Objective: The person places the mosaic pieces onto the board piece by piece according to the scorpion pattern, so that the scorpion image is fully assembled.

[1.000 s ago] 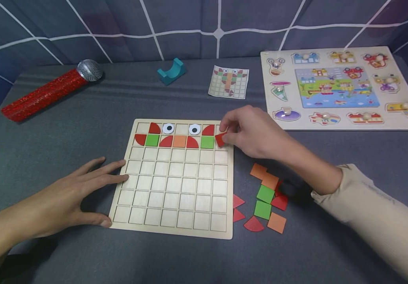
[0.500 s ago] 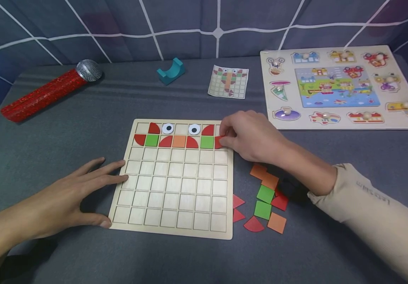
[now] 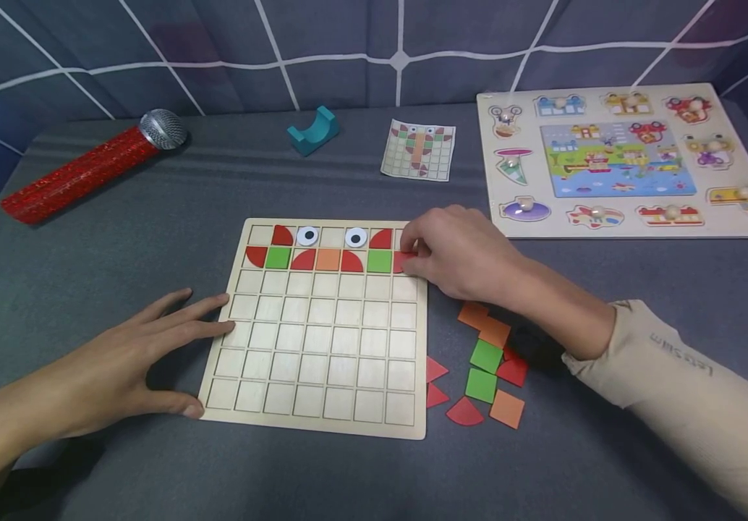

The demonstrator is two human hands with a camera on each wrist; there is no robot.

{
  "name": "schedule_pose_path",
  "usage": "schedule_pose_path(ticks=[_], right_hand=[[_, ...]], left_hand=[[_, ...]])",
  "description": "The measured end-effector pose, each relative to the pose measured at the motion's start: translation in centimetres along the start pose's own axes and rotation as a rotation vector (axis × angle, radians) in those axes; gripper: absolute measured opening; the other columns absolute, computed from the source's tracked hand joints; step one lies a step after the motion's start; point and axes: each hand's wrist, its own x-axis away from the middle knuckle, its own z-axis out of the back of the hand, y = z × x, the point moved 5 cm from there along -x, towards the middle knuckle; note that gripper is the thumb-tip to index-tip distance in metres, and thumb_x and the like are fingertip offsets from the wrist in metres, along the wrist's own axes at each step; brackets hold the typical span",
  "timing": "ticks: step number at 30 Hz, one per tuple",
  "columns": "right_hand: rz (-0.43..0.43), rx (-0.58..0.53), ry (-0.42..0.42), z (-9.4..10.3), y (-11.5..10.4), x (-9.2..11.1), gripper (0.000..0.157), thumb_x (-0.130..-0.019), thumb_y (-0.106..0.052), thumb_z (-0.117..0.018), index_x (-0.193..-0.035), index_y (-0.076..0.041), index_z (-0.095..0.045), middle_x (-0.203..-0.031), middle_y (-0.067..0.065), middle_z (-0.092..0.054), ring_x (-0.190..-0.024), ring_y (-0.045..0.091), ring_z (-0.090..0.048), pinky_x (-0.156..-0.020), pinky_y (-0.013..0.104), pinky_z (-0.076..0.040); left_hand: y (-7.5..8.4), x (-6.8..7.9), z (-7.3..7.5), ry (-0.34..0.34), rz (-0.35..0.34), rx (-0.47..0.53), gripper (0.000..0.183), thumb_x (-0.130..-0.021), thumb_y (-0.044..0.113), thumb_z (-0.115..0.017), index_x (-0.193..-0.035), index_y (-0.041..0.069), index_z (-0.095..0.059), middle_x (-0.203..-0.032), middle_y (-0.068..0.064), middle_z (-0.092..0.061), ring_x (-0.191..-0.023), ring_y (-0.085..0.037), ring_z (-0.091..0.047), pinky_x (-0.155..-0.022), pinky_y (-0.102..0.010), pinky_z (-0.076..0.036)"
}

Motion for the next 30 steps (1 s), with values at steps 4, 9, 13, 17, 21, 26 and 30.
schedule_pose_path(ticks=[4, 9, 13, 17, 21, 26, 30], right_hand=[[-0.008, 0.009, 0.014, -0.03, -0.10, -0.01, 0.019, -0.086, -0.012, -0.077, -0.104, -0.009, -0.074, -0.071, -0.001, -0.060, -0.058, 0.016, -0.051, -0.054, 0.034, -0.040], [-0.009, 0.011, 0.026, -0.08, -0.12, -0.05, 0.018, -0.085, -0.008, -0.076, -0.102, -0.009, -0.073, -0.070, 0.000, -0.059, -0.058, 0.016, -0.051, -0.054, 0.034, -0.041], [0.016, 0.003, 0.016, -0.08, -0.10, 0.02, 0.019, -0.086, -0.008, -0.075, -0.106, -0.009, -0.074, -0.076, 0.000, -0.062, -0.064, 0.017, -0.052, -0.057, 0.035, -0.041], [0.032, 0.013, 0.019, -0.09, -0.12, 0.13, 0.021, -0.087, -0.009, -0.075, -0.108, -0.009, -0.075, -0.092, 0.003, -0.068, -0.076, 0.020, -0.056, -0.065, 0.038, -0.044], [0.041, 0.012, 0.020, -0.09, -0.20, 0.17, 0.021, -0.087, -0.007, -0.074, -0.107, -0.008, -0.076, -0.103, 0.006, -0.070, -0.088, 0.022, -0.060, -0.077, 0.043, -0.048], [0.023, 0.011, 0.001, -0.02, -0.36, 0.34, 0.026, -0.088, -0.010, -0.073, -0.114, -0.009, -0.074, -0.107, 0.006, -0.070, -0.088, 0.022, -0.059, -0.074, 0.041, -0.047], [0.007, 0.013, -0.004, 0.22, -0.42, 0.84, 0.031, -0.089, -0.013, -0.074, -0.119, -0.008, -0.071, -0.109, 0.006, -0.070, -0.085, 0.021, -0.058, -0.071, 0.039, -0.045]], left_hand=[[0.02, 0.03, 0.14, 0.012, -0.015, -0.013, 0.095, -0.063, 0.062, -0.082, -0.146, 0.029, -0.049, -0.162, 0.003, -0.023, -0.142, -0.052, -0.016, -0.096, -0.078, -0.025], [0.05, -0.01, 0.22, 0.011, -0.018, -0.010, 0.095, -0.063, 0.062, -0.083, -0.146, 0.029, -0.050, -0.162, 0.003, -0.024, -0.142, -0.052, -0.016, -0.095, -0.078, -0.026], [0.11, -0.04, 0.21, 0.005, -0.014, -0.005, 0.094, -0.063, 0.062, -0.082, -0.145, 0.030, -0.050, -0.162, 0.003, -0.023, -0.142, -0.052, -0.015, -0.096, -0.078, -0.026], [0.11, -0.09, 0.16, 0.001, -0.012, -0.006, 0.094, -0.063, 0.063, -0.081, -0.146, 0.030, -0.049, -0.162, 0.004, -0.022, -0.142, -0.052, -0.015, -0.096, -0.078, -0.026], [0.07, -0.04, 0.07, 0.002, -0.015, -0.005, 0.094, -0.064, 0.063, -0.081, -0.146, 0.030, -0.049, -0.162, 0.003, -0.023, -0.142, -0.052, -0.016, -0.096, -0.078, -0.026], [0.03, 0.08, -0.01, 0.010, -0.023, -0.010, 0.094, -0.064, 0.063, -0.080, -0.146, 0.028, -0.049, -0.162, 0.002, -0.023, -0.142, -0.051, -0.016, -0.096, -0.077, -0.027], [0.01, 0.08, -0.06, 0.005, -0.018, -0.010, 0.094, -0.064, 0.063, -0.080, -0.146, 0.028, -0.049, -0.162, 0.003, -0.022, -0.143, -0.050, -0.015, -0.096, -0.076, -0.029]])
